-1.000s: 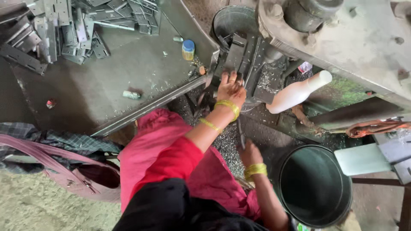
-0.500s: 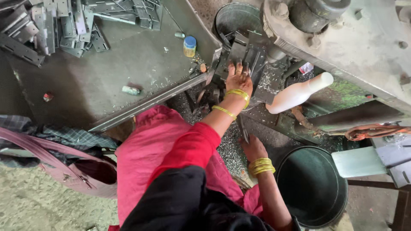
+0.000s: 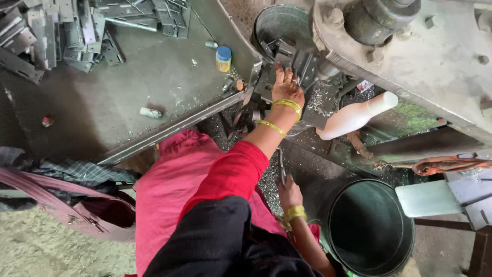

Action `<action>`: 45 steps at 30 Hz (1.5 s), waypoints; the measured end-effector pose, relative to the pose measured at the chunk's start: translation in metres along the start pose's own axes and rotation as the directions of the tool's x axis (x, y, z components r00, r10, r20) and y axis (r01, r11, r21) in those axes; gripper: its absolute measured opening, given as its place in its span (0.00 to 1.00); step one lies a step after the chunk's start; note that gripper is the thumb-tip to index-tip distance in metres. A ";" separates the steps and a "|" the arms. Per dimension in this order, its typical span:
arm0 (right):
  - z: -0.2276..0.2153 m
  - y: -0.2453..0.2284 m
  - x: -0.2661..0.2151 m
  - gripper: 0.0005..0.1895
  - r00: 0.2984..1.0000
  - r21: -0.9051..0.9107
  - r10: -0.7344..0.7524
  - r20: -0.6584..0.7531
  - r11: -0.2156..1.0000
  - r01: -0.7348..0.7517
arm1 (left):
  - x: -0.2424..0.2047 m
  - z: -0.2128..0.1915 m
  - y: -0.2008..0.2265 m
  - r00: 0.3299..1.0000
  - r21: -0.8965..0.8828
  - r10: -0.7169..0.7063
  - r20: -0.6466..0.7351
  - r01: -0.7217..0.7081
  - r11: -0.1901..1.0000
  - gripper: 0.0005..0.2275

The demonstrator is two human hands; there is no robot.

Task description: The person repeatedly picks up small metal plates from a pile, places them into a punch press machine, and operates the lever to punch holes. After each cycle, the person removes the finished plate and places it into a bucket.

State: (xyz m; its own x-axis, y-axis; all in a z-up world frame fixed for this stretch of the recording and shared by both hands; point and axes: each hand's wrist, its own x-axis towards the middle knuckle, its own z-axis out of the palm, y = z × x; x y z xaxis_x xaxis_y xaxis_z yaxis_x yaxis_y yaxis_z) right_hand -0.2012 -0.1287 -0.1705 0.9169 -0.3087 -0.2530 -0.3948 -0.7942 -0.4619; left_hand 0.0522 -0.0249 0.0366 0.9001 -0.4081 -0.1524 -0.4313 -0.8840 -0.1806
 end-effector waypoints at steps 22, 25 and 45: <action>-0.120 -0.103 -0.036 0.23 0.993 0.097 -0.009 -0.120 0.995 0.021 | -0.069 0.004 0.009 0.451 -0.321 -0.059 -0.890 -0.532 0.784 0.12; -0.124 -0.111 -0.040 0.27 0.999 0.075 -0.010 -0.032 0.997 0.012 | -0.040 0.013 0.047 0.651 -0.764 -0.421 -0.632 -0.431 0.480 0.08; 0.018 0.000 -0.022 0.19 0.992 0.173 -0.044 -0.121 0.983 0.065 | -0.061 0.042 0.021 0.990 -0.178 -0.023 -0.140 -0.003 0.984 0.11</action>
State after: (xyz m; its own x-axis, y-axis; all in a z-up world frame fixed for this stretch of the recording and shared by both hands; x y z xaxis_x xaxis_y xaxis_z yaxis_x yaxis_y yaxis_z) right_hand -0.2219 -0.1126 -0.1801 0.9338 -0.3343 -0.1275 -0.3385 -0.7100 -0.6175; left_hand -0.0147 -0.0087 0.0010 0.9094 -0.4158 -0.0111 -0.4158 -0.9094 -0.0041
